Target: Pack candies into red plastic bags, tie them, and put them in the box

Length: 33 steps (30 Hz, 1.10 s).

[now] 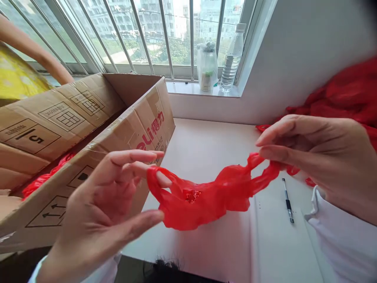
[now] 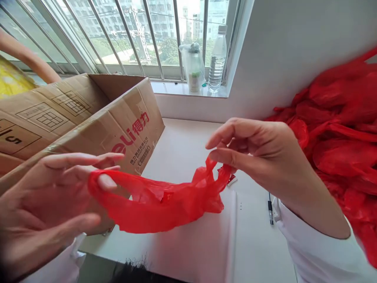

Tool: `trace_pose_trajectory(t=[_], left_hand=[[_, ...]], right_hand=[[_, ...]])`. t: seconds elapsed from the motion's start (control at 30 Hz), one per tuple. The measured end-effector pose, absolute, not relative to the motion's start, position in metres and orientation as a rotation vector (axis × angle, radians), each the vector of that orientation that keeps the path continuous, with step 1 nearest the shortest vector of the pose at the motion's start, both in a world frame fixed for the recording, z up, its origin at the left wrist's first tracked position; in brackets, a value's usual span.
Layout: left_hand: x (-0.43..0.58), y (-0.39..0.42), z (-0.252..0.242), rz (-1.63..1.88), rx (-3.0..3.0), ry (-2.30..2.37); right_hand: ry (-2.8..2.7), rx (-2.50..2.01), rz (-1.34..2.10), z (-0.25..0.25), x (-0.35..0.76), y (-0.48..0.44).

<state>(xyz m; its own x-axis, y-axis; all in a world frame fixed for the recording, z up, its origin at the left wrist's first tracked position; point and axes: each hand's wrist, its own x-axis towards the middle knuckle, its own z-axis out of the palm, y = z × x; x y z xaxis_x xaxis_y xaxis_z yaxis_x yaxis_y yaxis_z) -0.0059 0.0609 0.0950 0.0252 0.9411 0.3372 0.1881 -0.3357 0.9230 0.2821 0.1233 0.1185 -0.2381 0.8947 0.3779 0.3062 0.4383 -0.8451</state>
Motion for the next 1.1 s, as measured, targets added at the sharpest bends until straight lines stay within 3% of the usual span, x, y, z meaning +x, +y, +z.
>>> trace_pose_trajectory(t=[0.13,0.37,0.57,0.73,0.8,0.97,1.1], left_hand=[[0.025,0.066,0.072,1.273,1.735,0.757],[0.072,0.08,0.075,0.931,1.771,0.871],[0.075,0.079,0.06,0.976,1.374,0.836],[0.067,0.08,0.053,0.975,1.323,0.798],[0.067,0.08,0.051,0.958,1.334,0.8],[0.062,0.081,0.047,1.174,1.461,1.161],[0.053,0.09,0.053,0.857,1.378,1.166]], right_hand=[[-1.824,-0.883,0.845,0.115,0.28,0.117],[-2.061,-0.547,0.916,0.119,0.237,0.114],[-2.098,-0.607,0.886,0.102,0.247,0.136],[-1.94,-0.731,1.631,0.066,0.26,0.148],[-1.727,-0.707,1.768,0.053,0.256,0.148],[-1.488,-0.74,1.55,0.044,0.251,0.143],[-1.612,-0.753,1.141,0.049,0.251,0.128]])
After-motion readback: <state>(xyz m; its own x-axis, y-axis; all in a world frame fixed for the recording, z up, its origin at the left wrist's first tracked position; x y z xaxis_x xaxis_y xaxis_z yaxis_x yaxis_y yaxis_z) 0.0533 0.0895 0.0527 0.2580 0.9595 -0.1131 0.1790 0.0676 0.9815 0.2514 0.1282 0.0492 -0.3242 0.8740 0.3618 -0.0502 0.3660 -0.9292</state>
